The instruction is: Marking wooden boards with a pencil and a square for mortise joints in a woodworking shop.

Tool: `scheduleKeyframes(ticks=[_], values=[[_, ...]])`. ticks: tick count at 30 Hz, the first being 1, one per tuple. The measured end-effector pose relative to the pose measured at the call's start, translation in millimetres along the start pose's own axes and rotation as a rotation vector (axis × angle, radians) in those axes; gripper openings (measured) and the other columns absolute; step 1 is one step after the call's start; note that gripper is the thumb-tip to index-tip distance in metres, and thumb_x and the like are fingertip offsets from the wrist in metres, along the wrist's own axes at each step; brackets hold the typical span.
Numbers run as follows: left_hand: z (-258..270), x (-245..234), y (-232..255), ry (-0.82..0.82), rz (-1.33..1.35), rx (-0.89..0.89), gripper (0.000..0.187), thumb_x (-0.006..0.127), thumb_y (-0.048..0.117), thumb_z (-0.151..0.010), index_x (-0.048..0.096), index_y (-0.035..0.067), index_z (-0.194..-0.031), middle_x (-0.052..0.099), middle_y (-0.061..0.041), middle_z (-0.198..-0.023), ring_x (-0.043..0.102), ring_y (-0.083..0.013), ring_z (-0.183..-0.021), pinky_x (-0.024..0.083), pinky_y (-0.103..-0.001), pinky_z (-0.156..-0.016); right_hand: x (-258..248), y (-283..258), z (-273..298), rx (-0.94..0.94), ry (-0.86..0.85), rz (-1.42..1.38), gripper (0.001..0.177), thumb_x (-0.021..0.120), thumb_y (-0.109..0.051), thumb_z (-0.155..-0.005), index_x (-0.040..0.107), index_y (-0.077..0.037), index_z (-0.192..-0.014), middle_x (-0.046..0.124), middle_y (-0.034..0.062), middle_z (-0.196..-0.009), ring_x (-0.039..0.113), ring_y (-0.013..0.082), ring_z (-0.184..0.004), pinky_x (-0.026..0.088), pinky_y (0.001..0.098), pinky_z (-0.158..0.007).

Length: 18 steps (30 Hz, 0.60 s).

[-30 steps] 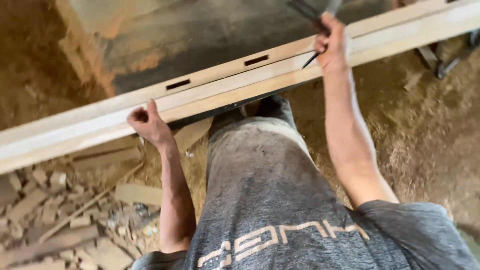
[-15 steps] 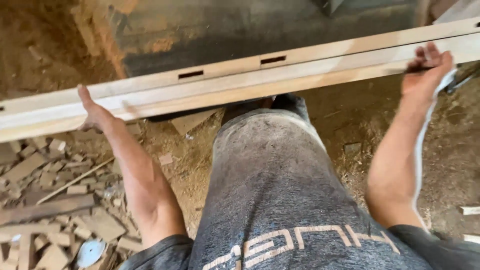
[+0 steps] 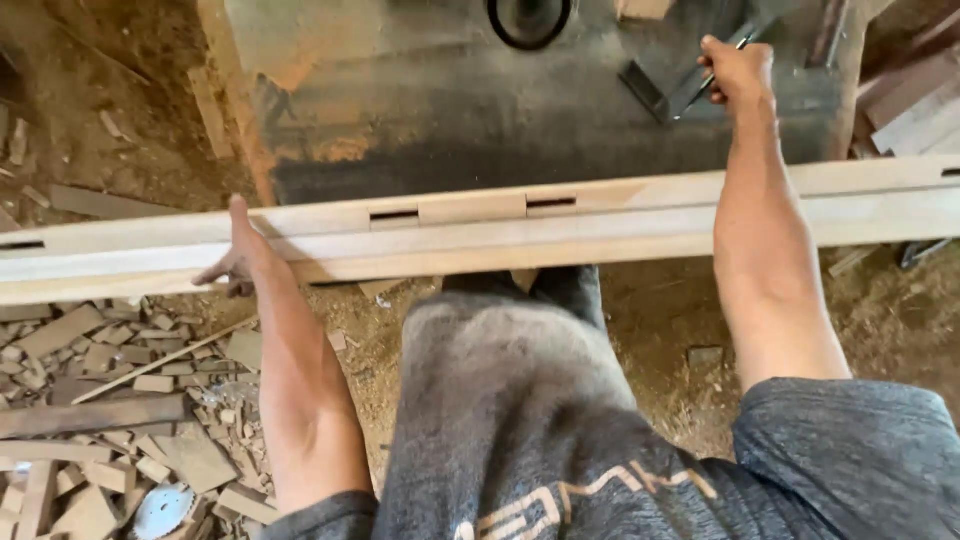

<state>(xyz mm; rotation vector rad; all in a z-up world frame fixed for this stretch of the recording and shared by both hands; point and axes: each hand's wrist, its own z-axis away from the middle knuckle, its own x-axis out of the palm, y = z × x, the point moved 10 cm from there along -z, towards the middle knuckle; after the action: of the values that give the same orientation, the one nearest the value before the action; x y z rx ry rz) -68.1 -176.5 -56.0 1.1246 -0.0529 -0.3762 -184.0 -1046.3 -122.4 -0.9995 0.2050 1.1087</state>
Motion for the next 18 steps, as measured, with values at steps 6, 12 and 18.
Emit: scheduleKeyframes(ticks=[6,12,18], values=[[39.3,10.9,6.2,-0.045,0.062,-0.179,0.140,0.039,0.082,-0.056,0.027,-0.017,-0.154,-0.012,-0.028,-0.169,-0.017,-0.0319,-0.158,0.002,-0.048,-0.129,-20.5,-19.4,-27.4,-0.241,0.040,0.110,0.034,0.082,-0.040,-0.100,0.072,-0.019,-0.076,0.065,-0.0031,-0.063,0.058,0.0047,-0.046,0.050,0.0229,-0.039],[75.7,35.7,10.1,0.263,1.652,-0.584,0.077,0.027,0.095,-0.093,0.075,0.035,-0.089,0.045,0.028,-0.158,0.003,-0.0258,-0.163,-0.009,-0.066,-0.124,-100.6,45.8,-3.6,-0.080,0.261,-0.299,0.028,0.079,-0.044,-0.087,0.074,-0.017,-0.083,0.072,-0.0006,-0.066,0.069,0.0058,-0.048,0.058,0.0211,-0.040],[-25.3,-5.8,5.0,0.168,0.239,-0.154,0.157,0.033,0.089,-0.028,0.052,-0.020,-0.141,-0.005,-0.023,-0.174,-0.003,-0.0437,-0.159,0.007,-0.074,-0.120,-233.6,234.5,142.9,0.086,0.927,-0.559,0.099,0.103,-0.047,-0.058,0.059,-0.005,-0.136,0.062,0.0161,-0.138,0.072,0.0285,-0.120,0.065,0.0464,-0.092]])
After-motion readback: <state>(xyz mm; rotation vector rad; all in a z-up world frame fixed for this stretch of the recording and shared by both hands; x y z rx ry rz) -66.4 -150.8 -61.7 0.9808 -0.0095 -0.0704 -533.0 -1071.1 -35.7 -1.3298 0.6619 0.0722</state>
